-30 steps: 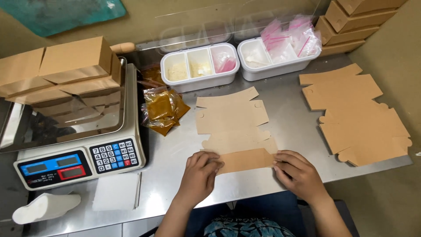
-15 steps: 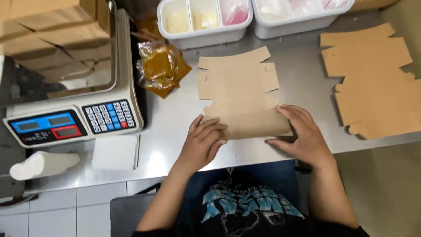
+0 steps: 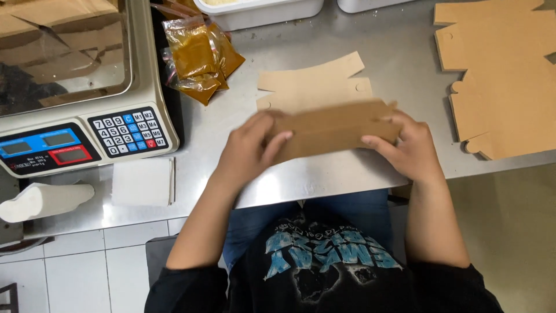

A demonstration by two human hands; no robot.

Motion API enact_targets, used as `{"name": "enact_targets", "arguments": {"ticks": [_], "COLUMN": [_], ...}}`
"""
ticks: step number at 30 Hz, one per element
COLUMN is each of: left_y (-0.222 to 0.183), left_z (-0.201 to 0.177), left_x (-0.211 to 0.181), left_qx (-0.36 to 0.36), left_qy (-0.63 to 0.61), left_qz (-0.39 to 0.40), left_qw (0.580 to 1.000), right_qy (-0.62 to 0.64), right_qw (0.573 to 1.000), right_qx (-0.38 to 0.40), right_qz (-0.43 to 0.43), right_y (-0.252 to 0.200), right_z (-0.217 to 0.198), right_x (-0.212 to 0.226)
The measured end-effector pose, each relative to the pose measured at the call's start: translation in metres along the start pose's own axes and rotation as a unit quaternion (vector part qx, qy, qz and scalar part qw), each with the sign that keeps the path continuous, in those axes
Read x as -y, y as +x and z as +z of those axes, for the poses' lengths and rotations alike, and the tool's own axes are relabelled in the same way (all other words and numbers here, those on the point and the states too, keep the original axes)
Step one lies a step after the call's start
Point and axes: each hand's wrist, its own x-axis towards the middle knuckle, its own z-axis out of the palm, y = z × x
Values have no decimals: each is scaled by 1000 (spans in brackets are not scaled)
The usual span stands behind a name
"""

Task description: The person assembles a flat cardboard box blank by folding along pre-scored lines and pressing the flaps to form a three-dimensional box. The person handles the cardboard by hand on a stainless steel work surface.

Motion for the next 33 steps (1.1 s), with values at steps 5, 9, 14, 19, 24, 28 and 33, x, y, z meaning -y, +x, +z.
{"name": "enact_targets", "arguments": {"ticks": [5, 9, 14, 19, 24, 28, 33], "left_y": [14, 15, -5, -49, -52, -50, -49], "left_z": [4, 8, 24, 49, 34, 32, 32], "left_x": [8, 4, 11, 22, 9, 4, 5], "left_qx": [56, 82, 65, 25, 18, 9, 9], "left_qy": [-32, 5, 249, 314, 211, 178, 171], "left_qz": [-114, -160, -108, 58, 19, -3, -7], "left_qw": [991, 984, 960, 947, 977, 984, 985], "right_qy": [-4, -78, -154, -325, -328, -220, -218], "right_qw": [992, 983, 980, 945, 912, 932, 947], "right_qx": [13, 15, -2, -21, -14, 48, 3], "right_qz": [129, 163, 127, 23, -246, -282, -237], "right_y": [13, 17, 14, 10, -7, -9, -13], "right_z": [5, 9, 19, 25, 71, 95, 79], "right_x": [26, 32, 26, 35, 13, 47, 38]}}
